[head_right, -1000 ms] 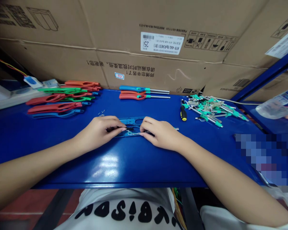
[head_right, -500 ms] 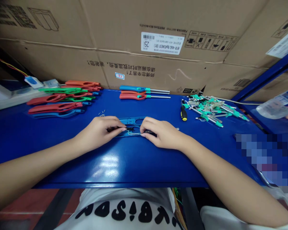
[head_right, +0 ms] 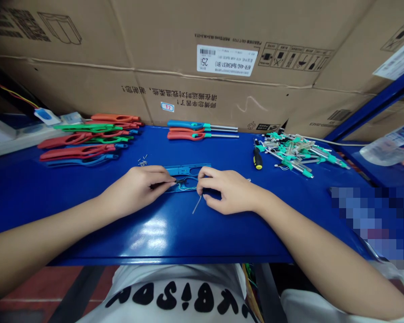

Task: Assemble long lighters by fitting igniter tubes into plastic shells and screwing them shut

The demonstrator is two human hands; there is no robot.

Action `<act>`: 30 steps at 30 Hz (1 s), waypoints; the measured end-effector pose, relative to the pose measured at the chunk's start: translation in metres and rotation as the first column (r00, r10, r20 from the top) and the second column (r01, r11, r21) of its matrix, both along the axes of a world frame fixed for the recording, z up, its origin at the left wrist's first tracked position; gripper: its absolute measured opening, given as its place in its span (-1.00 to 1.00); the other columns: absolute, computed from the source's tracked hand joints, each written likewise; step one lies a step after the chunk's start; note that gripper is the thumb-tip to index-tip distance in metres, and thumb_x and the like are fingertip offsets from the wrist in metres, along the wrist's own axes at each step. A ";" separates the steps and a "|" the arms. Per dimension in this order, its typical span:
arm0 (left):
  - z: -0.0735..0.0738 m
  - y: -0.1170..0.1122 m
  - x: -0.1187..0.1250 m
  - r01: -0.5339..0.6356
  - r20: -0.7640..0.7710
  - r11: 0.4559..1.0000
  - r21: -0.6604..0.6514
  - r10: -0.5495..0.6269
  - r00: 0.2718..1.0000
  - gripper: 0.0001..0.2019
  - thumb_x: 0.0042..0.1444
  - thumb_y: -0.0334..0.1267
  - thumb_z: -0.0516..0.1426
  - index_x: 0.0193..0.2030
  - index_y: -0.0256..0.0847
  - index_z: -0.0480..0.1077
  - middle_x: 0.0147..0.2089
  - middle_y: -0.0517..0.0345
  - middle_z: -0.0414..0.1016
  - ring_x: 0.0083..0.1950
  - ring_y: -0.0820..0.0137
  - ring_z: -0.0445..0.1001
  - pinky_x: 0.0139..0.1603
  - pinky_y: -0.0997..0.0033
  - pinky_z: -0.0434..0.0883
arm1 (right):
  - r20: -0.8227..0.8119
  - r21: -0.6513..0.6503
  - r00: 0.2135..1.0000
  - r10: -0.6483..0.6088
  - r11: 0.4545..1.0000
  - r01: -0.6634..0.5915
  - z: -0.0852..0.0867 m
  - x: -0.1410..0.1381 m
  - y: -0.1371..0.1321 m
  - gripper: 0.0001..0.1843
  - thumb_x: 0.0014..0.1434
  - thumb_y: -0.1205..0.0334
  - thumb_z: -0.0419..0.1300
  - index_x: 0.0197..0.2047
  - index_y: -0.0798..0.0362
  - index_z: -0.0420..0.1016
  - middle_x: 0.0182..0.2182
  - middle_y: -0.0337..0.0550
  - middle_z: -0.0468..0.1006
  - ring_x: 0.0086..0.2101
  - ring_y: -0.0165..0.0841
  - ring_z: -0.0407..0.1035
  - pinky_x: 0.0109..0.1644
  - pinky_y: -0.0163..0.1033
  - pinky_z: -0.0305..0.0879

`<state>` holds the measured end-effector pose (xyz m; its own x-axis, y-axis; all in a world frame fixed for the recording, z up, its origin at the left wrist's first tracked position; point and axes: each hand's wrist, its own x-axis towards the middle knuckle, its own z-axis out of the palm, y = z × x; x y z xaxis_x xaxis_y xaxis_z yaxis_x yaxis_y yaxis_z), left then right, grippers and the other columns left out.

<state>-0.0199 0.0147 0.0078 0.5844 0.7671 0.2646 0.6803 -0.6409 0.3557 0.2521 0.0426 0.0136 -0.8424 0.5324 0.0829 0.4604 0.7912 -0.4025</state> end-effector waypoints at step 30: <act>-0.012 -0.018 0.009 0.048 -0.051 0.999 0.017 -0.047 0.998 -0.61 0.33 -0.29 0.13 0.26 -0.34 0.37 0.00 -0.08 0.49 0.07 0.17 0.44 0.12 0.09 0.47 | -0.155 -0.014 0.961 -0.231 0.973 0.232 -0.012 -0.014 -0.002 -0.92 0.32 0.22 0.19 -0.21 0.02 0.48 -0.29 -0.22 0.52 -0.33 -0.41 0.37 -0.27 -0.31 0.20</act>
<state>-0.0113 -0.0032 -0.0044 0.6327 0.7338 0.2472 0.6661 -0.6786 0.3094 0.2376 0.0402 0.0019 -0.6733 0.7106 0.2045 0.5637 0.6722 -0.4800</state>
